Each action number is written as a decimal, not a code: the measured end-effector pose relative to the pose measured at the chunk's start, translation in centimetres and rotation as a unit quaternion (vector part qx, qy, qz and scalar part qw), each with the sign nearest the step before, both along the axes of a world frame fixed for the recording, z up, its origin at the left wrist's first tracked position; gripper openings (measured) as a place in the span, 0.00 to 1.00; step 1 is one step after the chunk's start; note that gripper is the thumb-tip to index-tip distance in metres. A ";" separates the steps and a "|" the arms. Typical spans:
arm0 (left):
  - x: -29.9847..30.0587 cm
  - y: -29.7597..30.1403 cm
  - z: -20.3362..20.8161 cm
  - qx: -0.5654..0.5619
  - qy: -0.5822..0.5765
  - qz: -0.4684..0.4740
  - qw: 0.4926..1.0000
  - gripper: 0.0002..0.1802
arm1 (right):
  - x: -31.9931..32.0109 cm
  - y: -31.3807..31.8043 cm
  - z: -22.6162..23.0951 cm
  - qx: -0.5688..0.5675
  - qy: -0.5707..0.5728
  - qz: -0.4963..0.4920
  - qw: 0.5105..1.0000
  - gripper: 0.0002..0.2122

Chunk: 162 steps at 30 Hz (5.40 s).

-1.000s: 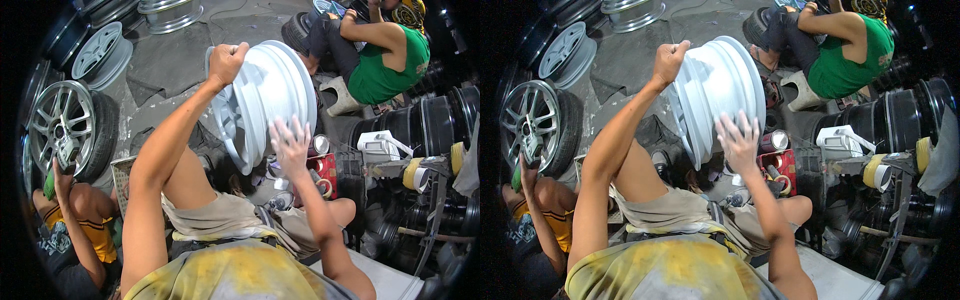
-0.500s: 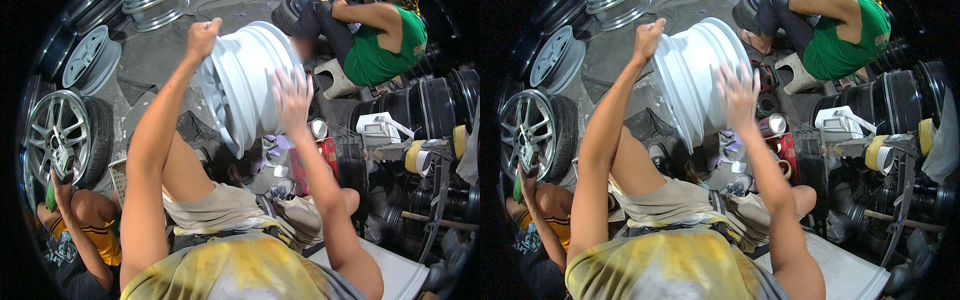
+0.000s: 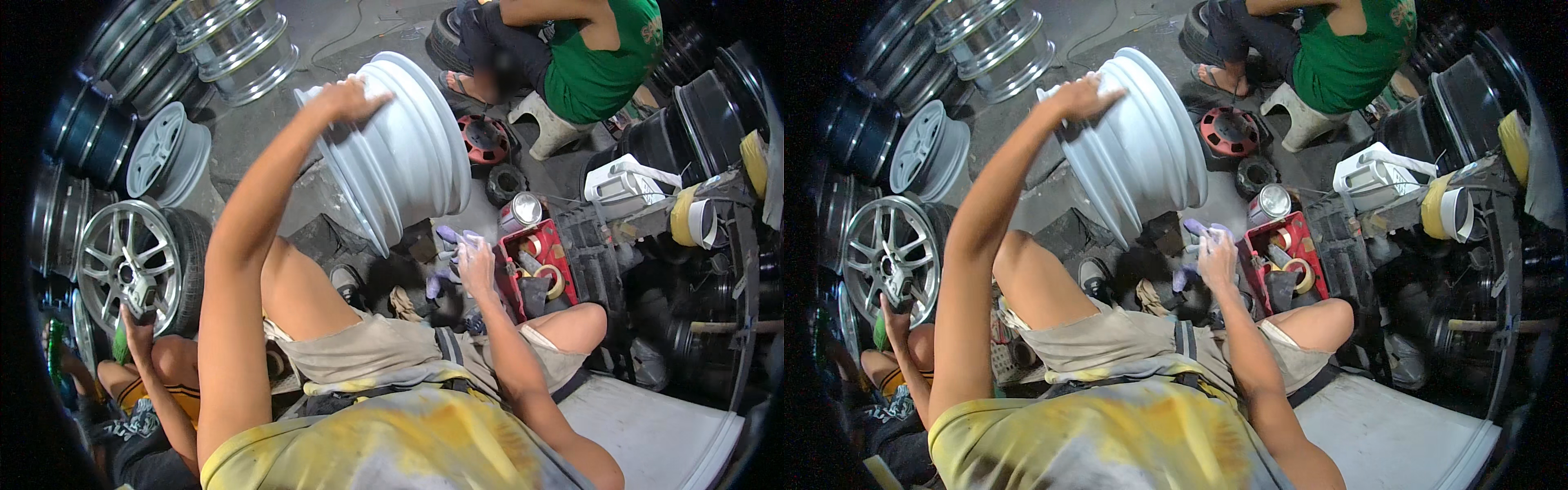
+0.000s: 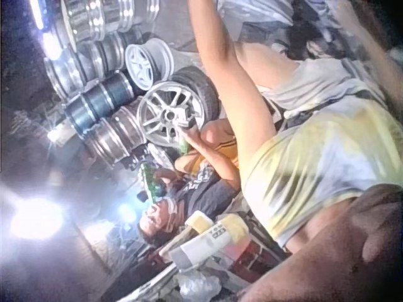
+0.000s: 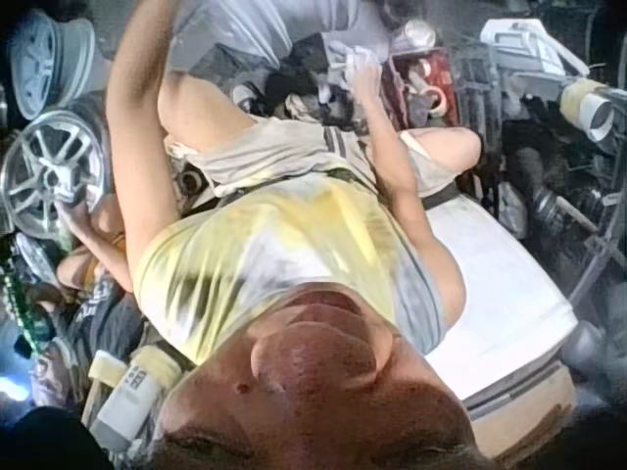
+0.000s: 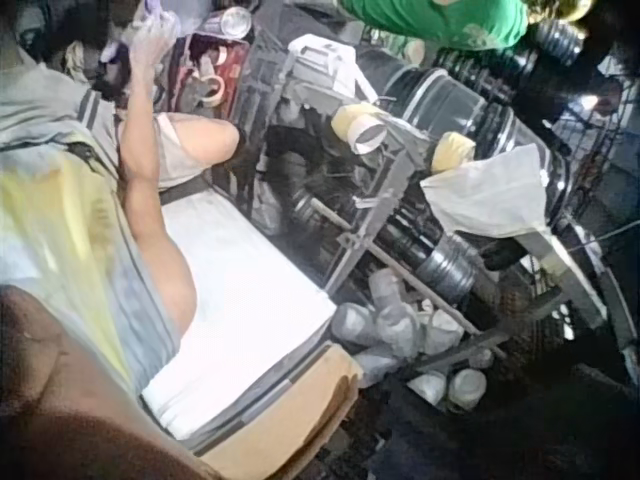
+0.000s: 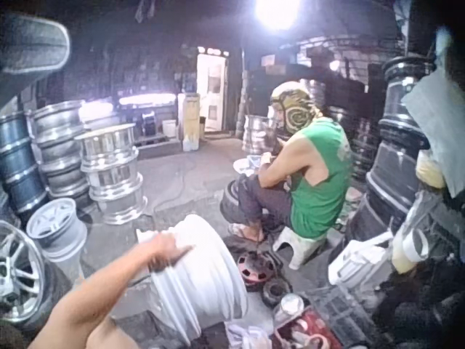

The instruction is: The person sits on the floor and scrubs a white wheel rim with a purple sponge, repeatedly rotating the rim to clean different sections. They occasionally pause to wipe the rim with a cloth and reposition the sponge.

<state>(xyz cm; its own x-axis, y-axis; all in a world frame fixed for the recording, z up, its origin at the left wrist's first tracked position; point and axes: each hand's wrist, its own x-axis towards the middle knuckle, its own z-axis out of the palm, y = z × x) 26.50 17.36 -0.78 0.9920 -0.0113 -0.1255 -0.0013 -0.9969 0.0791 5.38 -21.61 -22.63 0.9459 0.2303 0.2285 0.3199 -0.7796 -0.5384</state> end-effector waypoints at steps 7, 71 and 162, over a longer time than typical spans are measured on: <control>-20.7 -13.5 -5.4 0.032 0.003 -0.359 0.933 0.60 | 0.6 0.9 -1.8 0.153 0.080 -0.028 0.985 0.16; -17.6 -15.7 -0.3 -0.529 0.140 -0.121 0.828 0.15 | 0.9 -1.7 18.7 0.363 0.288 -0.025 0.886 0.07; -7.3 0.3 -2.2 -0.567 -0.318 0.159 0.743 0.38 | 7.9 10.5 17.9 -0.102 -0.268 0.141 0.948 0.18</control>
